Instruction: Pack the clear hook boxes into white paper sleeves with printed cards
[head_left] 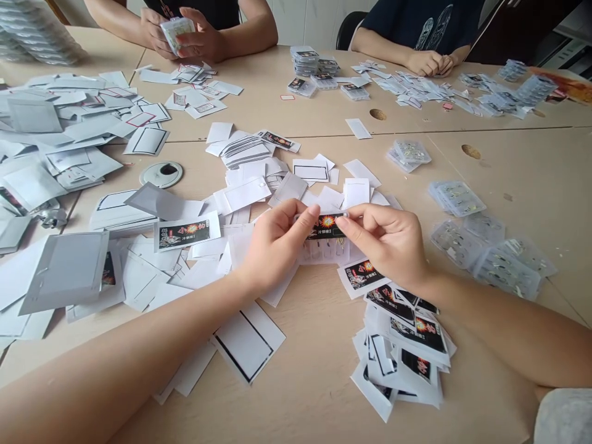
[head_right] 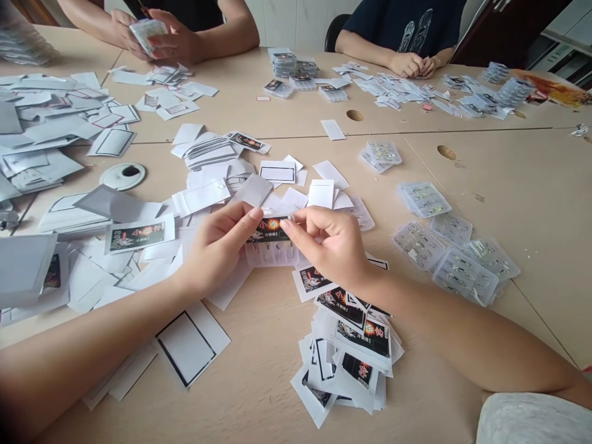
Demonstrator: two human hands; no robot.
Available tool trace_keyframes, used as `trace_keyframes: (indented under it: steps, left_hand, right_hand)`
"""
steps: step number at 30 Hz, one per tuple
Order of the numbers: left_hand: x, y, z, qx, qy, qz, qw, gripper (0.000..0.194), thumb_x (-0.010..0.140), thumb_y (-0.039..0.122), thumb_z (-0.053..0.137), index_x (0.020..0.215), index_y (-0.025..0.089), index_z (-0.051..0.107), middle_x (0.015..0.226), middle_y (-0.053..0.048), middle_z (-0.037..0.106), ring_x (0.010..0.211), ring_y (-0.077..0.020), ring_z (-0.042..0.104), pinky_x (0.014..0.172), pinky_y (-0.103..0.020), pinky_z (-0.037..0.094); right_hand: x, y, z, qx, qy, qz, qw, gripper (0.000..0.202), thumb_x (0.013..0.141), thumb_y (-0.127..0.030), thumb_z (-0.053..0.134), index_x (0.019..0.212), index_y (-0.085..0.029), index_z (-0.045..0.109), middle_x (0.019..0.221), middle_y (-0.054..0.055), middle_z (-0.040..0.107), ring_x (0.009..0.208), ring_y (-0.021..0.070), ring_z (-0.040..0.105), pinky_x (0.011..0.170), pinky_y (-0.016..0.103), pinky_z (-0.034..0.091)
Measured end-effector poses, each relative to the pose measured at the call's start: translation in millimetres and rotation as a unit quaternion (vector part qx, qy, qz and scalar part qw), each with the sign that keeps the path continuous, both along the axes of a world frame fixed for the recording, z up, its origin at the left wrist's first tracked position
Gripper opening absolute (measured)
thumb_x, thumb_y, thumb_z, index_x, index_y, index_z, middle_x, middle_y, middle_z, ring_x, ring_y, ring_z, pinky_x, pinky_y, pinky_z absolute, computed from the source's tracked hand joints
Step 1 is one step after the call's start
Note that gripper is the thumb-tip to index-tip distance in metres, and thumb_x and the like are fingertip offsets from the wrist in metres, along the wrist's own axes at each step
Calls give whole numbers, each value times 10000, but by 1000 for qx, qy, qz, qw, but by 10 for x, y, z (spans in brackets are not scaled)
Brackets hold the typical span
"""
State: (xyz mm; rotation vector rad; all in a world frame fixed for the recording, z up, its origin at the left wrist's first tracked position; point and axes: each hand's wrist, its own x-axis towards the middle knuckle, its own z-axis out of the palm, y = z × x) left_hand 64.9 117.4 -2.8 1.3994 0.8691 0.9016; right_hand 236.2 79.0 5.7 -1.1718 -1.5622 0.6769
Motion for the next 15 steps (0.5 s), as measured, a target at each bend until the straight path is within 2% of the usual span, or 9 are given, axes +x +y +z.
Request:
trace_keyframes:
  steps: [2,5,9,12,15]
  left_hand:
    - [3,10,-4,0,-6,-3,1000,364,885,463,496,680,165,457,629,17,413,570,-86,392,502,-227,329]
    - [3,30,-1,-2,-31,-30,999,354,919,469,416,726,176,465,683,-4,472,620,-109,453,553,-252,391]
    - [-14,42,40,38,46,-35,998,312,920,415,440,704,189,449,638,7,445,588,-110,437,518,-245,374]
    - [-25,37,65,50,77,-39,995,332,920,425,428,685,192,435,604,17,435,541,-104,429,478,-237,353]
    - [-28,29,59,63,84,-45,993,311,924,423,411,723,190,458,625,15,467,557,-109,450,495,-238,368]
  right_hand:
    - [-2,-14,18,-5,1,4,1000,438,818,-234,622,516,-178,309,638,-9,532,586,82,449,556,232,389]
    - [25,-9,32,-24,16,-15,999,443,821,-265,623,516,-178,314,659,-1,556,604,92,470,568,240,398]
    - [60,12,22,-40,56,-39,997,438,816,-325,635,534,-187,329,690,7,574,626,107,504,596,259,439]
    - [56,16,19,-48,105,-37,993,241,793,-379,661,761,-225,479,769,8,606,700,134,586,664,281,499]
    - [32,13,39,-121,137,26,983,402,801,-445,639,1091,-250,443,886,39,655,790,169,646,683,301,528]
